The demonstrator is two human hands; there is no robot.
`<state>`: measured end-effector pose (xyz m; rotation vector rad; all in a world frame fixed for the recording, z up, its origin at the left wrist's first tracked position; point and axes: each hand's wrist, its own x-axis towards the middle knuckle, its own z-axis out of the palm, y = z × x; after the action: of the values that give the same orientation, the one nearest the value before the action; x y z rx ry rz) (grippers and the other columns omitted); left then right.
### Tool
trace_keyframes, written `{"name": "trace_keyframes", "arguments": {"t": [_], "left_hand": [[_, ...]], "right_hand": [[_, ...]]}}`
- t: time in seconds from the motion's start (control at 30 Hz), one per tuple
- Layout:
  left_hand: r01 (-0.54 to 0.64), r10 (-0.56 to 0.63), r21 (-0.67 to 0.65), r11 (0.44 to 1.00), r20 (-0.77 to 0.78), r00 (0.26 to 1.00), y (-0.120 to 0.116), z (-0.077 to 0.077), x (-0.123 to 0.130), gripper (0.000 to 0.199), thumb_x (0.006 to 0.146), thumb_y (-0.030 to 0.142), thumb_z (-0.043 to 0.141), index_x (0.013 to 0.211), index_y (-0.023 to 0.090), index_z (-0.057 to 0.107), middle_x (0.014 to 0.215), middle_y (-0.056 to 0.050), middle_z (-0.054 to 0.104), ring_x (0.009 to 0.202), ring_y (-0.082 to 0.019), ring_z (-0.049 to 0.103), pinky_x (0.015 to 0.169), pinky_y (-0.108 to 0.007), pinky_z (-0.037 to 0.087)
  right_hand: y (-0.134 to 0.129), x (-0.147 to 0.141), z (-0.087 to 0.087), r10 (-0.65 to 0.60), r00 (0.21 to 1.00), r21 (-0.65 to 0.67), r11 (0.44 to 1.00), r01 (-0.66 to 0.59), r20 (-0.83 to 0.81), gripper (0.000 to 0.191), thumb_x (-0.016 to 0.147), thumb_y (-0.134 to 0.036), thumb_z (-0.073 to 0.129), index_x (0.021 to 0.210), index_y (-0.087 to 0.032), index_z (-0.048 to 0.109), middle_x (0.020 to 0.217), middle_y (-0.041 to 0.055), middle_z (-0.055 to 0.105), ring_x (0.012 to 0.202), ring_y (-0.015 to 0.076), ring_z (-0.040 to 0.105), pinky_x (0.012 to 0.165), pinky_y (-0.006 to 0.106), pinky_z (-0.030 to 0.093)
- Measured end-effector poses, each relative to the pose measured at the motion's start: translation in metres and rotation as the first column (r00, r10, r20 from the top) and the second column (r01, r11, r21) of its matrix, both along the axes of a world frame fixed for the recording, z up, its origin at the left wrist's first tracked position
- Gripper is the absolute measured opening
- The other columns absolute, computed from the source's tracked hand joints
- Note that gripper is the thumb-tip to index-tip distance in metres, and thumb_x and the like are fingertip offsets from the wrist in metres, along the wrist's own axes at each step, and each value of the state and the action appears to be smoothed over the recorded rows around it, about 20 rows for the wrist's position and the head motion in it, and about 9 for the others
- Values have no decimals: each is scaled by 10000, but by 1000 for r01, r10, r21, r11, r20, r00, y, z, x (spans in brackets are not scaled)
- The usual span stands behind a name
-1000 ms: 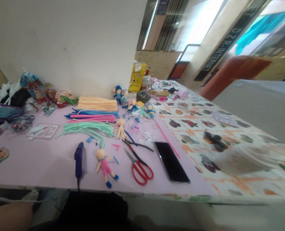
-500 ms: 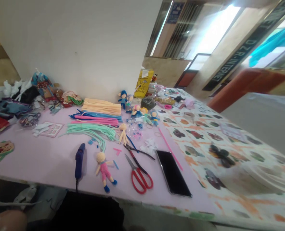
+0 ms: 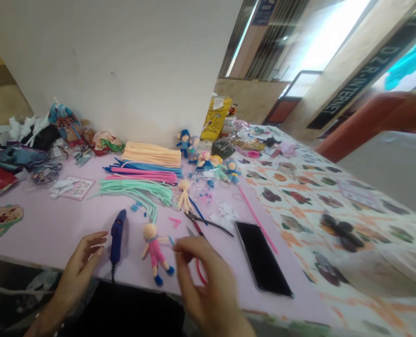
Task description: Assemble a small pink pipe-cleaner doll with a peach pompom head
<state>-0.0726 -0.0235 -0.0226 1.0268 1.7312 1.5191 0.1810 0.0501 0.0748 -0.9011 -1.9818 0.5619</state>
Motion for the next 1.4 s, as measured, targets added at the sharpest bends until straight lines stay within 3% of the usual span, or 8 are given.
{"name": "trace_keyframes", "arguments": {"t": [0.17, 0.47, 0.77, 0.93, 1.13, 1.2, 1.3, 1.4], "left_hand": [[87, -81, -86, 992, 64, 995, 18, -4, -3, 331, 772, 366, 613, 1049, 186, 583, 1040, -112, 675, 975, -262, 641, 852, -417, 515], [107, -92, -157, 982, 102, 991, 22, -7, -2, 395, 656, 315, 698, 1008, 195, 563, 890, -58, 695, 885, -254, 665, 817, -399, 518], [72, -47, -143, 987, 167, 985, 18, 1, 9, 424, 631, 315, 725, 979, 203, 512, 778, -5, 661, 750, -211, 648, 730, -352, 506], [28, -20, -126, 992, 66, 998, 1, 5, 32, 388, 655, 254, 703, 1003, 211, 539, 852, -39, 711, 734, -202, 654, 727, -353, 520], [292, -274, 72, 954, -195, 942, -15, 11, 58, 253, 752, 198, 668, 1000, 242, 643, 973, -58, 741, 839, -214, 695, 740, -310, 555], [357, -321, 109, 928, -255, 912, -10, 17, 55, 204, 797, 195, 633, 993, 243, 653, 962, -55, 737, 813, -201, 687, 731, -298, 553], [242, -185, 144, 960, -323, 928, 11, 20, 44, 155, 856, 205, 535, 960, 211, 650, 929, -77, 706, 854, -216, 665, 754, -329, 547], [227, -162, 115, 967, -410, 898, 40, 14, 39, 259, 827, 185, 501, 1047, 190, 639, 1076, -120, 671, 1044, -261, 621, 900, -420, 509]], "right_hand": [[7, -31, -43, 149, 961, -207, 973, -101, 231, 172, 900, -153, 452, 1014, -175, 579, 713, 27, 656, 565, 147, 603, 514, 234, 447], [-19, -33, -78, 262, 914, -404, 906, -124, 308, 247, 850, -115, 468, 1010, -164, 650, 859, 90, 713, 759, 218, 675, 698, 313, 510], [-20, -58, -77, 258, 955, -465, 870, -162, 149, 312, 812, -129, 566, 1101, -165, 678, 843, 83, 716, 741, 200, 653, 716, 326, 516], [-22, -69, -62, 206, 975, -596, 774, -214, -82, 423, 771, -190, 654, 1192, -208, 619, 996, 80, 685, 805, 206, 638, 710, 334, 531], [-32, -56, -59, 34, 934, -729, 616, -299, -355, 464, 834, -419, 648, 1243, -224, 552, 1143, 98, 638, 1054, 260, 604, 931, 440, 485], [-34, -43, -62, -38, 905, -745, 582, -325, -424, 492, 837, -507, 633, 1234, -229, 550, 1127, 102, 642, 1014, 261, 621, 911, 444, 491], [-39, -21, -70, -81, 835, -697, 597, -397, -544, 467, 846, -533, 616, 1202, -237, 551, 1007, 89, 670, 841, 237, 658, 810, 424, 516], [-45, -5, -79, -94, 774, -663, 587, -465, -626, 457, 836, -515, 632, 1185, -237, 530, 904, 70, 676, 733, 216, 660, 739, 392, 513]]}}
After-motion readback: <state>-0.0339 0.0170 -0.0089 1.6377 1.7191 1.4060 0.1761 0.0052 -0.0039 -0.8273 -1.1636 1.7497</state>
